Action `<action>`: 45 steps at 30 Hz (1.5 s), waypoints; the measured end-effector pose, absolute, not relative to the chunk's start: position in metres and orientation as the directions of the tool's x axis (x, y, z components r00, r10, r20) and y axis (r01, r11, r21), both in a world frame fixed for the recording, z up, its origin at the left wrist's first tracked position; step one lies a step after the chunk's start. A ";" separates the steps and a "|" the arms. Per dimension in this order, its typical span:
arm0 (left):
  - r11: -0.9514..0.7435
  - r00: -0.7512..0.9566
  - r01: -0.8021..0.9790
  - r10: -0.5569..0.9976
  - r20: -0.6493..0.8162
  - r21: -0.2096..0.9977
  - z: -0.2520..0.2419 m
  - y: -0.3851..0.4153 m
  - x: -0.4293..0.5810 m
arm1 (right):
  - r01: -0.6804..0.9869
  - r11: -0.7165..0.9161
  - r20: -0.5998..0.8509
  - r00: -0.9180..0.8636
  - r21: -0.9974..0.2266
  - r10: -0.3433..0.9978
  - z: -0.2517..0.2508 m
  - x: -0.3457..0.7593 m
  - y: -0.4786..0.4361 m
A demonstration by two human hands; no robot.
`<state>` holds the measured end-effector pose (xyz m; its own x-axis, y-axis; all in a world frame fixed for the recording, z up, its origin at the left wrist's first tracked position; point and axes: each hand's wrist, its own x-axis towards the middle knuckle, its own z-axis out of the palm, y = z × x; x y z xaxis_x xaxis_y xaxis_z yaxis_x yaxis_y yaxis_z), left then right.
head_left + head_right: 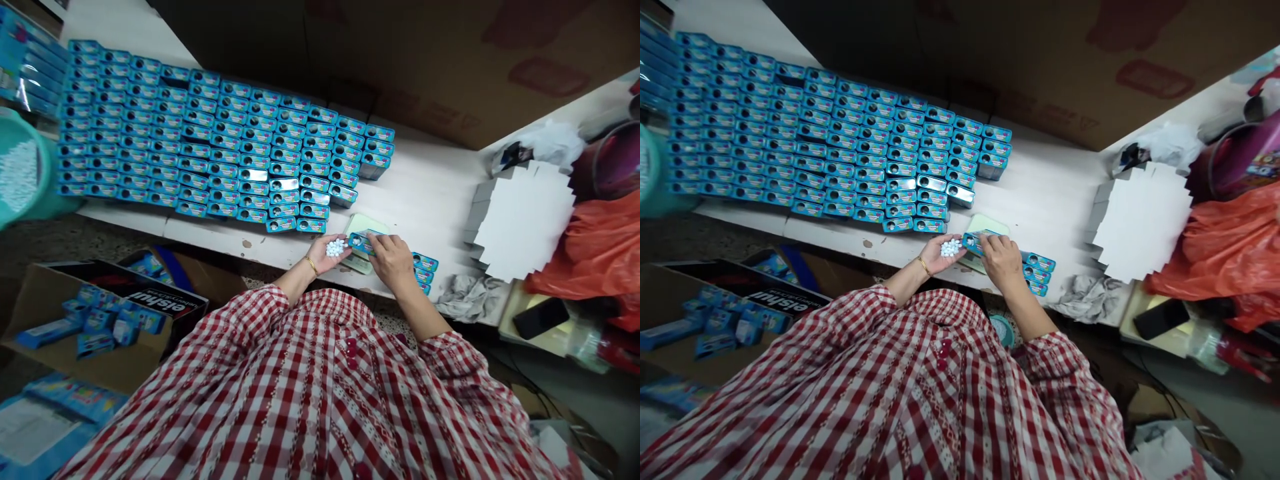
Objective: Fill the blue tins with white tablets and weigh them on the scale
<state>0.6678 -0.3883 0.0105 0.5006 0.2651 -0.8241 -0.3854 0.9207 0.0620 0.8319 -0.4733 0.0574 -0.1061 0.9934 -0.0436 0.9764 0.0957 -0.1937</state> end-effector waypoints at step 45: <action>0.924 0.349 -0.371 0.232 -0.908 0.093 0.017 -0.419 0.607 | 0.999 -0.036 -0.348 0.047 0.036 0.936 0.070 0.859 -0.468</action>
